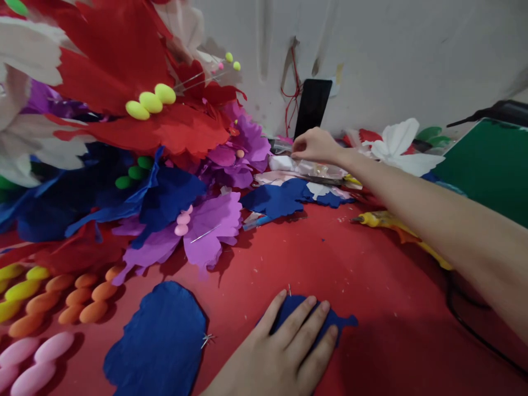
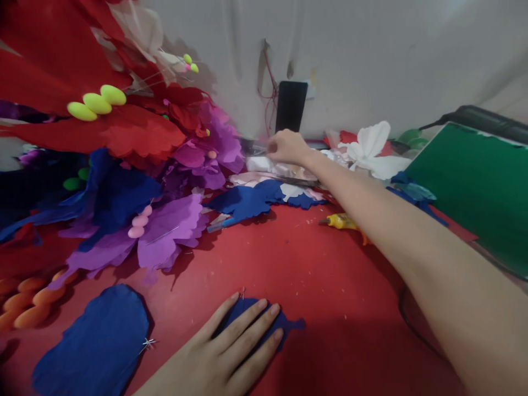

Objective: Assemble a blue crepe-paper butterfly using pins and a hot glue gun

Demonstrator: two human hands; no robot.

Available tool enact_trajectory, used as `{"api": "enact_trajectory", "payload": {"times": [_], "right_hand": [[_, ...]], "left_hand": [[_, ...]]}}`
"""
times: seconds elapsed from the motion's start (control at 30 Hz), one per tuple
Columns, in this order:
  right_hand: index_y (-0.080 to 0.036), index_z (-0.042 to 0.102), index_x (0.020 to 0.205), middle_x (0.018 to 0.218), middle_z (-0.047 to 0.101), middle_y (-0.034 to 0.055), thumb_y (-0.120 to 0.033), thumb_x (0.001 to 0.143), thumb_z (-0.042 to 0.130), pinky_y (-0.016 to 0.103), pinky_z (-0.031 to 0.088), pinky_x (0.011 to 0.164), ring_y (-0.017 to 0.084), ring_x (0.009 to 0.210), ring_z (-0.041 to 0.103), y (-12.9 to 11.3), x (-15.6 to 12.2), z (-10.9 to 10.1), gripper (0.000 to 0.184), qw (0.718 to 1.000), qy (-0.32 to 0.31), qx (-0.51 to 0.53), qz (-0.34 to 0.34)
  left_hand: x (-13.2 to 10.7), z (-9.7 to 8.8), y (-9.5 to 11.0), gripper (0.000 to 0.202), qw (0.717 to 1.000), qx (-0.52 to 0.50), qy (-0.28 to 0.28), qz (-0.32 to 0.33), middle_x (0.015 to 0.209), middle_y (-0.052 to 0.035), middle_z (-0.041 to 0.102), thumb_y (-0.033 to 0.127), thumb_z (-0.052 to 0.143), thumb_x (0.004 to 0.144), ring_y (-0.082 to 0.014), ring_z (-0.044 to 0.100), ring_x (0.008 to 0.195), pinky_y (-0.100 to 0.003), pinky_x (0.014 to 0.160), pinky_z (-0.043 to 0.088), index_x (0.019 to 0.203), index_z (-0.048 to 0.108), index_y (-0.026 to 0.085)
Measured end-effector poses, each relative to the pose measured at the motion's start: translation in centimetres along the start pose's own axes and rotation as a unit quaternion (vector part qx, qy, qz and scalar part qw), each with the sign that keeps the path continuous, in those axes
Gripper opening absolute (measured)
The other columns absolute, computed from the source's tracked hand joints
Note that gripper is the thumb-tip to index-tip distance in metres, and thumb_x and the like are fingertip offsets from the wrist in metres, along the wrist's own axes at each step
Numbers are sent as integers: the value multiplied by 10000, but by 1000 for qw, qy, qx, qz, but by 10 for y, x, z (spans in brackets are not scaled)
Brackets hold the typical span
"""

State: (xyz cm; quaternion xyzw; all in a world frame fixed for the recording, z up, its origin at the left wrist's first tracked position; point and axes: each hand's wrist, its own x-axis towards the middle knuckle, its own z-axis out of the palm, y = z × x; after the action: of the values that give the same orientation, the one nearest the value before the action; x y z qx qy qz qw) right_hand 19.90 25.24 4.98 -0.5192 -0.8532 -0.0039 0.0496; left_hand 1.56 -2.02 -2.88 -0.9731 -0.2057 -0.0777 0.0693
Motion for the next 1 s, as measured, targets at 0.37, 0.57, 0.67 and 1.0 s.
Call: {"api": "enact_trajectory", "payload": {"times": [0.37, 0.57, 0.67, 1.0], "right_hand": [[-130, 683, 683, 649, 639, 24, -152, 677, 696, 255, 420, 620, 118, 637, 554, -115, -39, 11, 27, 978, -144, 108, -102], [-129, 666, 650, 584, 581, 20, -146, 707, 665, 237, 393, 519, 100, 540, 511, -108, -56, -6, 60, 963, -115, 244, 5], [-124, 665, 759, 564, 535, -9, -176, 788, 612, 204, 353, 436, 60, 470, 440, -105, -78, -15, 80, 935, -91, 340, 45], [-174, 667, 835, 566, 572, -31, -226, 780, 589, 207, 388, 429, 63, 427, 457, -106, -191, -7, 109, 857, -47, 503, 97]], "left_hand": [[-1, -14, 2, 459, 995, -85, -42, -41, 1440, -71, 490, 310, 283, 1005, -222, 442, 1333, -405, 1053, 389, 1395, 439, 124], [1, -24, 3, 580, 986, -140, -70, -61, 1462, -96, 448, 501, 365, 967, -245, 406, 1362, -427, 1108, 365, 1392, 442, 115], [-1, -28, 5, 565, 984, -147, -65, -83, 1463, -114, 441, 482, 346, 977, -246, 400, 1367, -435, 1129, 340, 1385, 448, 105], [1, -31, 0, 476, 936, -258, 57, -231, 1374, -164, 535, 314, 176, 1003, -217, 511, 1270, -350, 1006, 479, 1303, 478, 100]]}}
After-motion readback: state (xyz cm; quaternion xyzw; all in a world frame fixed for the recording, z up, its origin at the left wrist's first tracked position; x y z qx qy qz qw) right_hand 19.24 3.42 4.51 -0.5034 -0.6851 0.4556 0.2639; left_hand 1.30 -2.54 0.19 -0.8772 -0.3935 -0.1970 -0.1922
